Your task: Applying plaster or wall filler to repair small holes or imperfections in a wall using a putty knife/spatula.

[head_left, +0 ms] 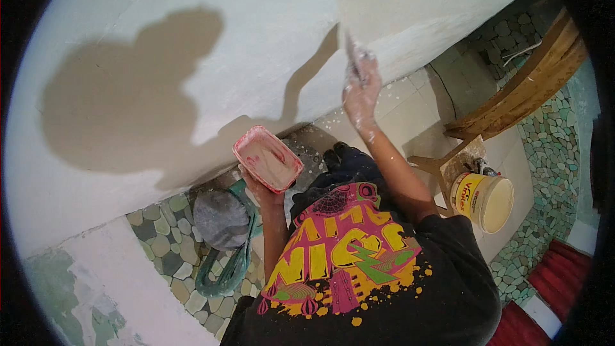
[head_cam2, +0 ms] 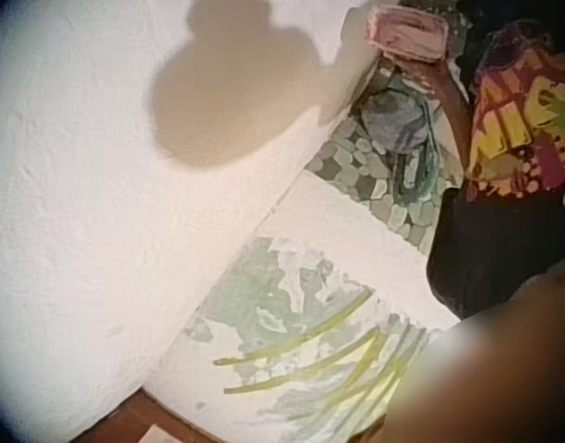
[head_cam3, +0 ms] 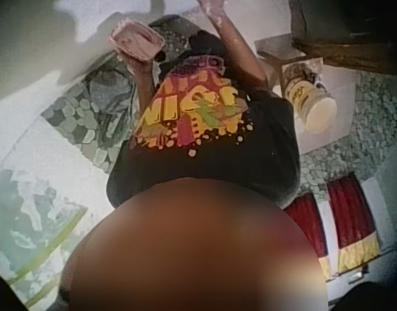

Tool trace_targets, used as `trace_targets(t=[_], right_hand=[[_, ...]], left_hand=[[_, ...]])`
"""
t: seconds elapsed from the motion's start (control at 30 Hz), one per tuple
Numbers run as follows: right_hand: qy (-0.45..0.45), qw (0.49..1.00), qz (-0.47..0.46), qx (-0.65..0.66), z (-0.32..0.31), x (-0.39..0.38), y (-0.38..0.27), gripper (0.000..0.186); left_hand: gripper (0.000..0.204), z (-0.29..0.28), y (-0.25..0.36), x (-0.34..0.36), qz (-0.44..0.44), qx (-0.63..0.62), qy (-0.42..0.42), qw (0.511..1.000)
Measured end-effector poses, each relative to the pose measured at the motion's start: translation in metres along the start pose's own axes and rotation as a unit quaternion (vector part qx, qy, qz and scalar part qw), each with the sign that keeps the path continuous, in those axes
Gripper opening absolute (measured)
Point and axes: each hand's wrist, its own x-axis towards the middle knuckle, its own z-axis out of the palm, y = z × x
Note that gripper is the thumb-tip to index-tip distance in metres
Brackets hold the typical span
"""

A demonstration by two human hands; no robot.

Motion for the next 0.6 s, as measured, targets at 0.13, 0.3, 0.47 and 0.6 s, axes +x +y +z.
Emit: trace_targets(t=[0.13,0.3,0.47,0.6], right_hand=[[0.183,0.978,-0.097,-0.012,0.028,0.01,0.021,0.049],[0.005,0.997,-0.072,0.042,0.053,-0.026,-0.007,0.038],[0.01,0.998,-0.03,0.058,0.017,-0.035,-0.007,0.039],[0.169,0.98,-0.088,0.05,0.005,0.015,0.005,0.041]], left_hand=[[0.061,-0.001,-0.003,-0.017,-0.013,-0.023,0.025,0.999],[0.061,0.002,-0.018,-0.011,-0.019,-0.043,0.019,0.999],[0.063,0.009,-0.003,-0.018,-0.029,-0.021,0.021,0.999],[0.064,0.004,-0.003,-0.026,-0.003,-0.006,0.033,0.999]])
